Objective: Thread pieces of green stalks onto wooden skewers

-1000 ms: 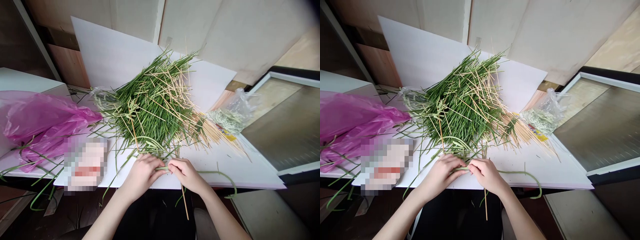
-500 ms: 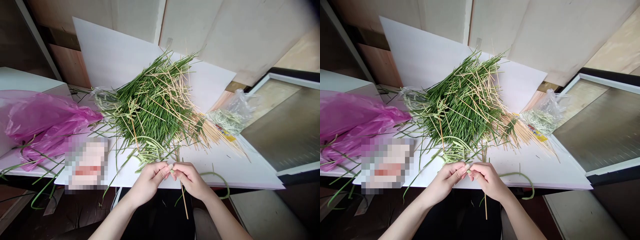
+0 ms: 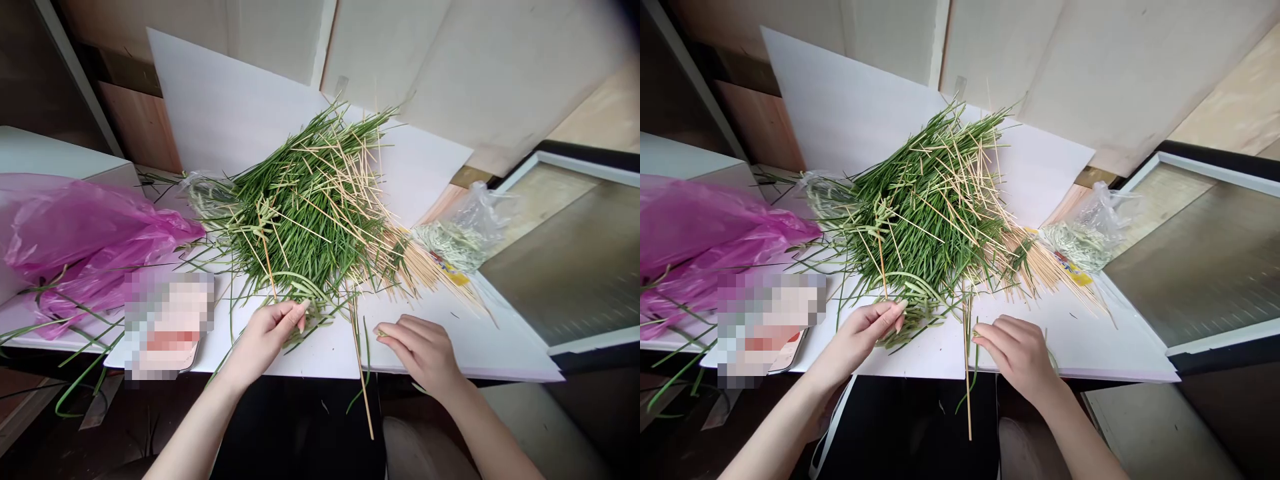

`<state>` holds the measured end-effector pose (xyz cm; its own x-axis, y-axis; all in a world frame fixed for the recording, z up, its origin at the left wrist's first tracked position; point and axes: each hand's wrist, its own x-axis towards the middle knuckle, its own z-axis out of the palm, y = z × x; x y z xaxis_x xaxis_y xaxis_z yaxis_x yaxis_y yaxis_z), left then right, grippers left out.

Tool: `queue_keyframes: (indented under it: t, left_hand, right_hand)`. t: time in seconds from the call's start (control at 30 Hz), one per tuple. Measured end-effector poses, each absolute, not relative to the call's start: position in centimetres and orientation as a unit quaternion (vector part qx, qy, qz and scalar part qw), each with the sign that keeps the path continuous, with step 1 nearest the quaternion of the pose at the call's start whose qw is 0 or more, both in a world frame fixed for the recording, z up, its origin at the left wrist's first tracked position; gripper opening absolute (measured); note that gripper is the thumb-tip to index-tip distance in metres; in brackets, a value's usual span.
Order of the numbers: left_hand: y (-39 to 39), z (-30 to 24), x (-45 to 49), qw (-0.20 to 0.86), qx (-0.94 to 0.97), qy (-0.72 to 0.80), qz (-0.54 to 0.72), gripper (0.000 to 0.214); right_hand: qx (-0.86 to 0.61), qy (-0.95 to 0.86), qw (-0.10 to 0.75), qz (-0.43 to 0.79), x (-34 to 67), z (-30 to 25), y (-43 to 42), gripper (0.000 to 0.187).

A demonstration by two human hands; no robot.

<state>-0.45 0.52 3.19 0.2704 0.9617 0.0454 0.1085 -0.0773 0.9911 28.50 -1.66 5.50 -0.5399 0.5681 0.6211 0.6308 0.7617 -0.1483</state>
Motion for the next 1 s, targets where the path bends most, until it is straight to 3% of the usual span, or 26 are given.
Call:
queue_keyframes:
  t: [0.17,0.27,0.37,0.53,0.8,0.9,1.0]
  left_hand:
    - [1.2,0.7,0.1,0.192,0.744,0.508,0.389,0.014]
    - [1.4,-0.7,0.8,0.116,0.763,0.489,0.406,0.034]
    - [1.3,-0.6,0.9,0.083,0.757,0.490,0.425,0.030]
    - [0.1,1.3,1.3,0.157,0.795,0.421,0.408,0.011]
    - [-0.9,1.0,2.7,0.363,0.757,0.376,0.392,0.028]
    - [-1.0,0.7,2.8,0.388,0.738,0.371,0.409,0.033]
    - [-1.0,0.7,2.9,0.381,0.739,0.369,0.415,0.024]
  right_hand:
    - [-0.373,-0.888,0.264,0.039,26.2,3.5,-1.7,0.028]
    - [-0.393,-0.884,0.235,0.093,24.2,2.3,-1.7,0.017]
    - [-0.412,-0.874,0.216,0.141,23.1,2.0,-1.4,0.012]
    - [-0.442,-0.850,0.196,0.211,22.5,2.4,-1.2,0.017]
    - [-0.468,-0.801,0.211,0.308,21.9,2.7,-1.3,0.028]
    - [-0.469,-0.794,0.212,0.323,22.0,3.1,-1.3,0.027]
    - [-0.477,-0.788,0.209,0.328,22.1,3.2,-1.3,0.026]
